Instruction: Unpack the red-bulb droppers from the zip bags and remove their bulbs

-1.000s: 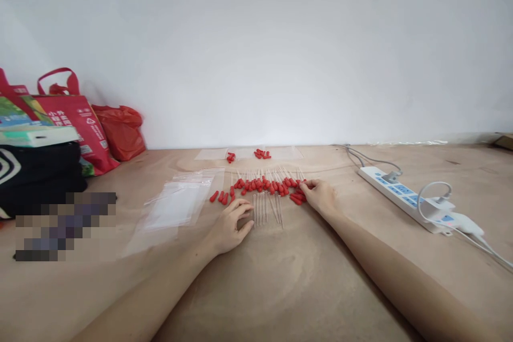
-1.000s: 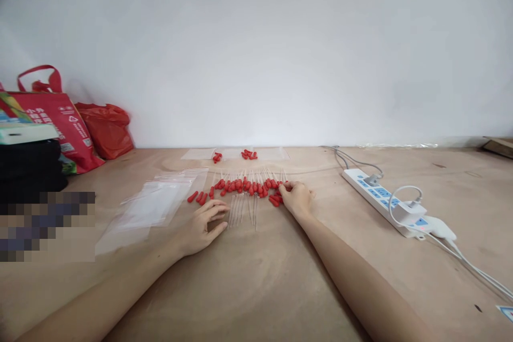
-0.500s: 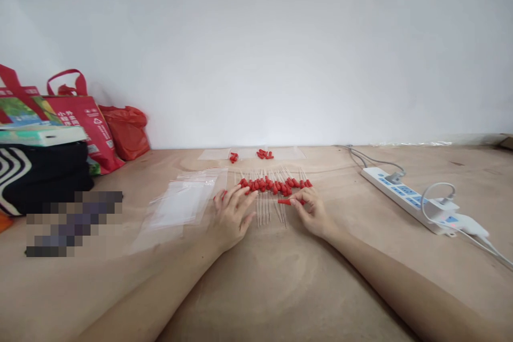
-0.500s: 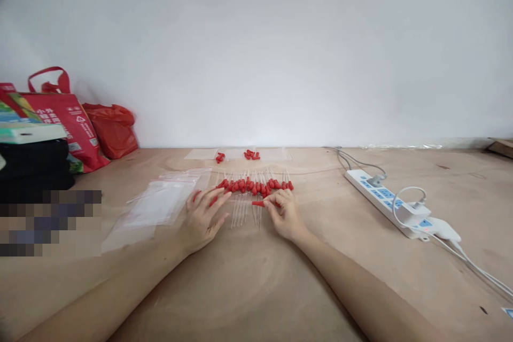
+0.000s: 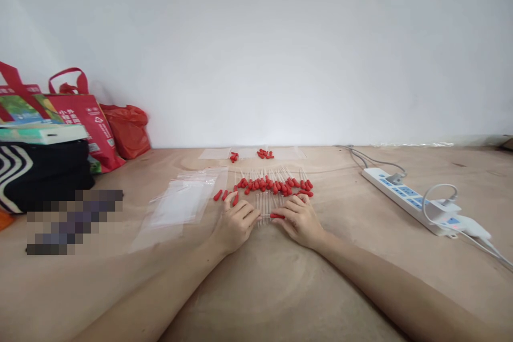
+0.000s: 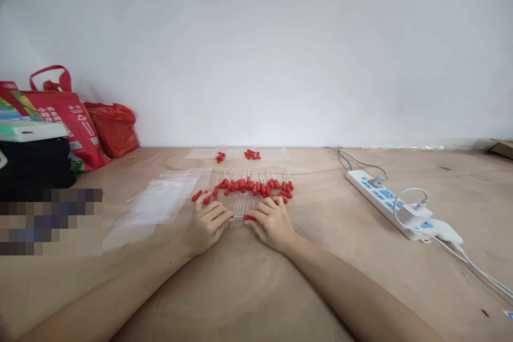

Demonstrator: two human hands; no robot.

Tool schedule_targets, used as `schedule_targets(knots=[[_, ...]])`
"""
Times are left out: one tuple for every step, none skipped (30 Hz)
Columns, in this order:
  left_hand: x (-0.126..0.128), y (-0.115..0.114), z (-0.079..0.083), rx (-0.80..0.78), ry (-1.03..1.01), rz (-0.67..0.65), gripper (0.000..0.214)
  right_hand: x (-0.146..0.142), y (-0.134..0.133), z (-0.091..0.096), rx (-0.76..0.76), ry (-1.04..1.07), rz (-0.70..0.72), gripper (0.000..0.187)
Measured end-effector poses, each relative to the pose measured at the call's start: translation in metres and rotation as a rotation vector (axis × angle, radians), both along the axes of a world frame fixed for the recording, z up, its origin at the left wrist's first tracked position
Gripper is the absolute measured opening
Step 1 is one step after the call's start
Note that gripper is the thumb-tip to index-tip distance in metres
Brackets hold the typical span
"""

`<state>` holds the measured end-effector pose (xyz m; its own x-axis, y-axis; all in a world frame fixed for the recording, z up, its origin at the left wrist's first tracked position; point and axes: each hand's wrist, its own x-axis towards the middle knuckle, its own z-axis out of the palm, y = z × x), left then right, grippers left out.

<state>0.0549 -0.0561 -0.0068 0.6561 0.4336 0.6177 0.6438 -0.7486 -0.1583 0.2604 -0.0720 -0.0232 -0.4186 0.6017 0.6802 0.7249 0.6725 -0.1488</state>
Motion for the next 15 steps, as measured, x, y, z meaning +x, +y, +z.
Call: schedule_targets(knots=[[-0.0001, -0.0002, 0.0, -0.002, 0.002, -0.005, 0.019, -0.0009, -0.0001, -0.0007, 0.028, -0.015, -0.012, 0.016], [-0.0003, -0.0003, -0.0002, -0.005, 0.003, -0.009, 0.02, -0.0014, 0.0, -0.0013, 0.048, -0.025, -0.023, 0.016], [-0.0006, -0.0002, -0.0006, -0.01, 0.003, -0.011, 0.02, -0.0017, 0.0, -0.0016, 0.062, -0.031, -0.03, 0.017], [-0.0011, -0.0001, -0.0011, -0.016, 0.005, -0.013, 0.02, -0.0017, -0.0002, -0.0015, 0.071, -0.036, -0.031, 0.017], [-0.0015, 0.0001, -0.0015, -0.022, 0.004, -0.015, 0.02, -0.0015, -0.0006, -0.0012, 0.077, -0.038, -0.028, 0.017], [-0.0018, 0.0001, -0.0018, -0.029, 0.003, -0.018, 0.02, -0.0012, -0.0011, -0.0005, 0.08, -0.04, -0.023, 0.018], [-0.0021, 0.0001, -0.0019, -0.036, 0.002, -0.022, 0.02, -0.0008, -0.0017, 0.0003, 0.082, -0.042, -0.017, 0.018], [-0.0023, -0.0001, -0.0019, -0.041, 0.0, -0.026, 0.02, -0.0004, -0.0023, 0.0012, 0.081, -0.046, -0.009, 0.019], [-0.0025, -0.0004, -0.0018, -0.044, -0.002, -0.032, 0.02, 0.0, -0.0028, 0.0019, 0.08, -0.053, 0.001, 0.019], [-0.0025, -0.0008, -0.0016, -0.044, -0.005, -0.038, 0.021, 0.0004, -0.0031, 0.0024, 0.08, -0.059, 0.01, 0.019], [-0.0026, -0.0012, -0.0013, -0.044, -0.007, -0.043, 0.021, 0.001, -0.0032, 0.0026, 0.081, -0.063, 0.019, 0.019], [-0.0027, -0.0016, -0.001, -0.044, -0.009, -0.048, 0.021, 0.0016, -0.0032, 0.0025, 0.083, -0.065, 0.029, 0.019], [-0.0029, -0.002, -0.0008, -0.045, -0.012, -0.052, 0.021, 0.0023, -0.003, 0.0023, 0.086, -0.064, 0.04, 0.019], [-0.0031, -0.0023, -0.0007, -0.049, -0.014, -0.055, 0.022, 0.003, -0.0028, 0.0019, 0.087, -0.062, 0.05, 0.018], [-0.0032, -0.0024, -0.0008, -0.057, -0.015, -0.055, 0.022, 0.0036, -0.0027, 0.0017, 0.086, -0.063, 0.057, 0.018]])
